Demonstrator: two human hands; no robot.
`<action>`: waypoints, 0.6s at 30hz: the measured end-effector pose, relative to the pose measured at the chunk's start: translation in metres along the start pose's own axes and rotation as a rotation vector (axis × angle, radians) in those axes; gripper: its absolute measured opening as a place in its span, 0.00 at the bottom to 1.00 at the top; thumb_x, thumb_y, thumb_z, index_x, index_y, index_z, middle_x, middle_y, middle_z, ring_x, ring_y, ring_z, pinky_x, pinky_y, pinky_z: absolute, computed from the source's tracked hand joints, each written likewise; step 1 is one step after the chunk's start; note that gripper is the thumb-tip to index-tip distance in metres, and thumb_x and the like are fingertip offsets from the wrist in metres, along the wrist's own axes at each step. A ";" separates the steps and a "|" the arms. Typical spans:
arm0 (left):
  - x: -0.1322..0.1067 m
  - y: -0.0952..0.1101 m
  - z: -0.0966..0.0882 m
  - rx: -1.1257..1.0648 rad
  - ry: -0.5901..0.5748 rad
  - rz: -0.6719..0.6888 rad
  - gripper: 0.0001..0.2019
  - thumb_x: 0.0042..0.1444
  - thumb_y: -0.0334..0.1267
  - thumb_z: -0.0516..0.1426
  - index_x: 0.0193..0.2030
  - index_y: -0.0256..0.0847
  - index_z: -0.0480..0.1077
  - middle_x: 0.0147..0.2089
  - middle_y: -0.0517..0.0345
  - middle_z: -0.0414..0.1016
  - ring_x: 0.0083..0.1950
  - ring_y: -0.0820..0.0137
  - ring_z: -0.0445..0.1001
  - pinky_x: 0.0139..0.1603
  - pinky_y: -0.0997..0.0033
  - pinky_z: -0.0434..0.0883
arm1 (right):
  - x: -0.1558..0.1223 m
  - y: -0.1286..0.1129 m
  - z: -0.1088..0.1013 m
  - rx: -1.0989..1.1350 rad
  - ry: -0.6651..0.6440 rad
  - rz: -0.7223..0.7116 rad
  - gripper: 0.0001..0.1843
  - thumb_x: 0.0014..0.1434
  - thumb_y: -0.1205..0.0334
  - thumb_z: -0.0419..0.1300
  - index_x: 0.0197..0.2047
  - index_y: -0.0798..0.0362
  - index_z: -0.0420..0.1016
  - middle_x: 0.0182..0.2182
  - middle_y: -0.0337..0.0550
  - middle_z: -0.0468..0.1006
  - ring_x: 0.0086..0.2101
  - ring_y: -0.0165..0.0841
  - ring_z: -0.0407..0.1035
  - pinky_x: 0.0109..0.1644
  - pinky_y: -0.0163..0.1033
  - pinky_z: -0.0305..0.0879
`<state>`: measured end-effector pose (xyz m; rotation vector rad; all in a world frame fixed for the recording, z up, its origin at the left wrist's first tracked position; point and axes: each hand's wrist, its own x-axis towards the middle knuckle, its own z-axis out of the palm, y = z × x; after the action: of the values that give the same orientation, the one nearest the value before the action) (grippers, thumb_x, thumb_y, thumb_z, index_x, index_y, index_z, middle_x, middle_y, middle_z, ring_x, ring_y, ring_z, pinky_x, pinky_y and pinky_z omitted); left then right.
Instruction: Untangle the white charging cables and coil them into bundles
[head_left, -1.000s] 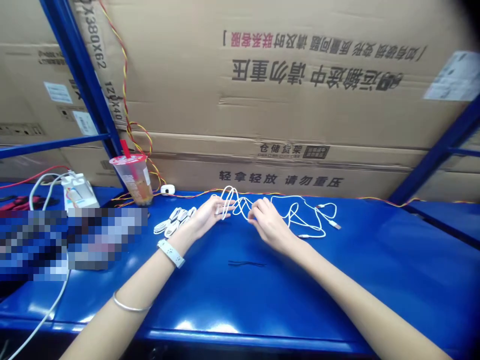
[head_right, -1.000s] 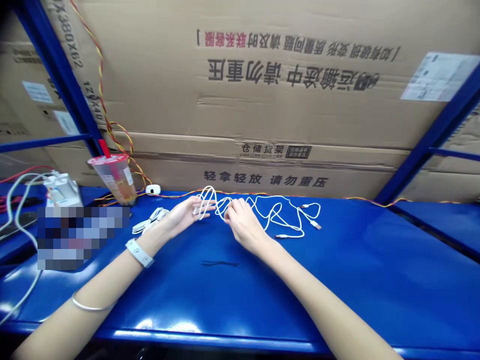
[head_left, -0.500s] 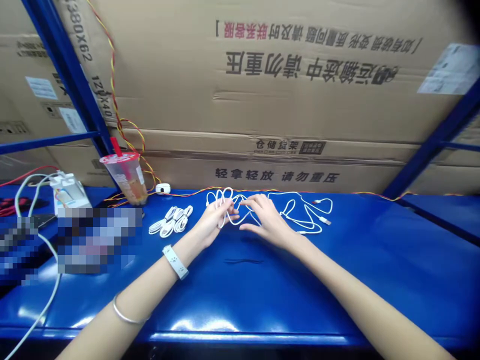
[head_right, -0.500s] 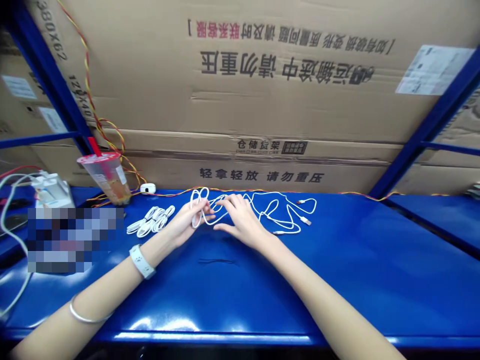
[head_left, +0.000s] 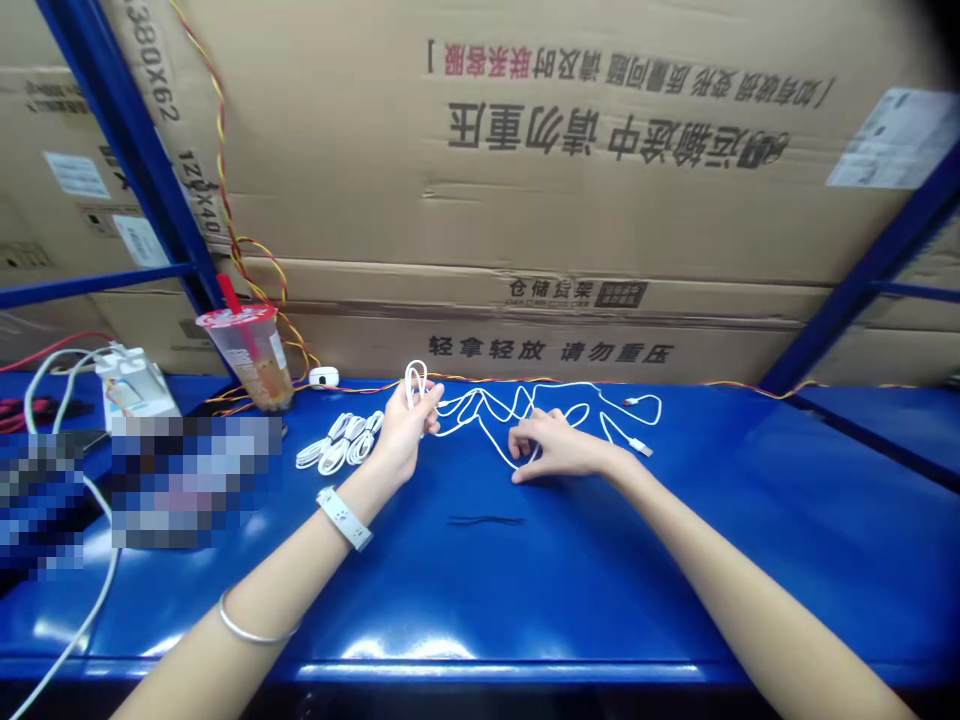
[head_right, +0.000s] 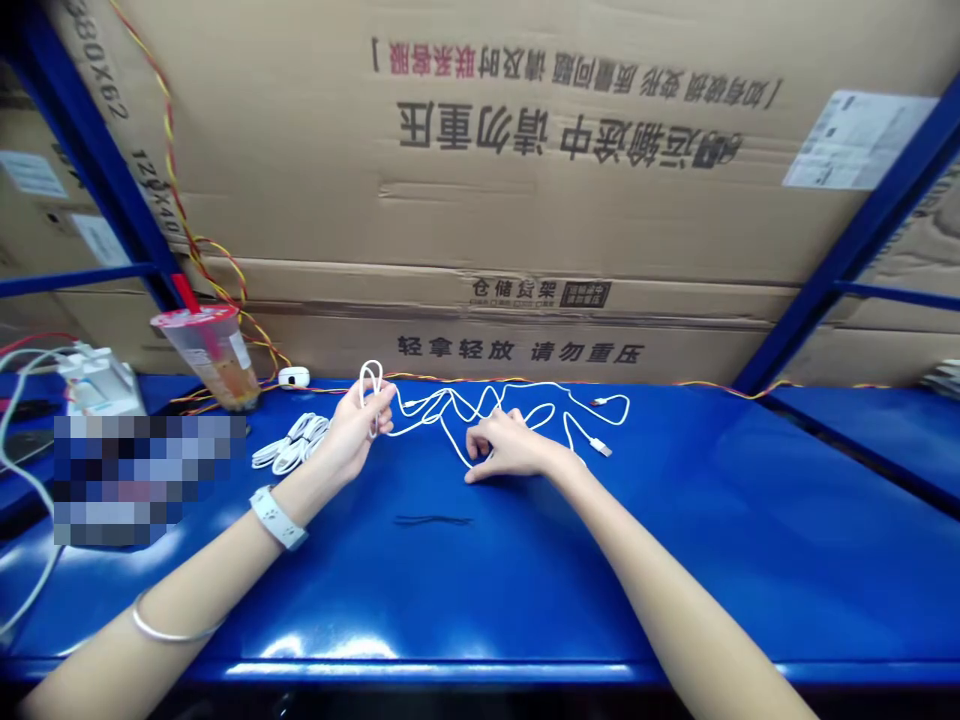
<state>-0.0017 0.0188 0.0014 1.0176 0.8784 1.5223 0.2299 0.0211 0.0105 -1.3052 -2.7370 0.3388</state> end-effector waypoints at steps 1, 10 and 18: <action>0.001 0.000 -0.001 0.005 0.023 -0.007 0.17 0.44 0.41 0.66 0.35 0.40 0.63 0.21 0.70 0.59 0.19 0.82 0.57 0.19 0.80 0.57 | 0.000 0.001 -0.001 -0.014 -0.016 -0.023 0.13 0.53 0.49 0.64 0.31 0.50 0.75 0.31 0.41 0.76 0.40 0.40 0.65 0.48 0.47 0.55; -0.003 -0.010 0.000 0.227 -0.080 -0.209 0.19 0.45 0.47 0.66 0.37 0.33 0.73 0.39 0.48 0.76 0.32 0.74 0.70 0.23 0.78 0.61 | 0.007 -0.011 0.000 -0.047 0.403 -0.071 0.05 0.61 0.65 0.56 0.33 0.54 0.71 0.33 0.44 0.75 0.39 0.36 0.66 0.44 0.40 0.56; -0.021 -0.012 0.016 0.062 -0.215 -0.187 0.18 0.45 0.46 0.66 0.39 0.36 0.74 0.35 0.55 0.75 0.30 0.76 0.69 0.27 0.78 0.62 | 0.007 -0.047 0.017 -0.035 0.428 -0.261 0.07 0.64 0.60 0.55 0.35 0.53 0.69 0.38 0.42 0.77 0.39 0.34 0.66 0.47 0.41 0.52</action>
<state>0.0188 0.0008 -0.0070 1.0894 0.8469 1.2119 0.1873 -0.0047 0.0054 -0.8820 -2.5049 -0.0125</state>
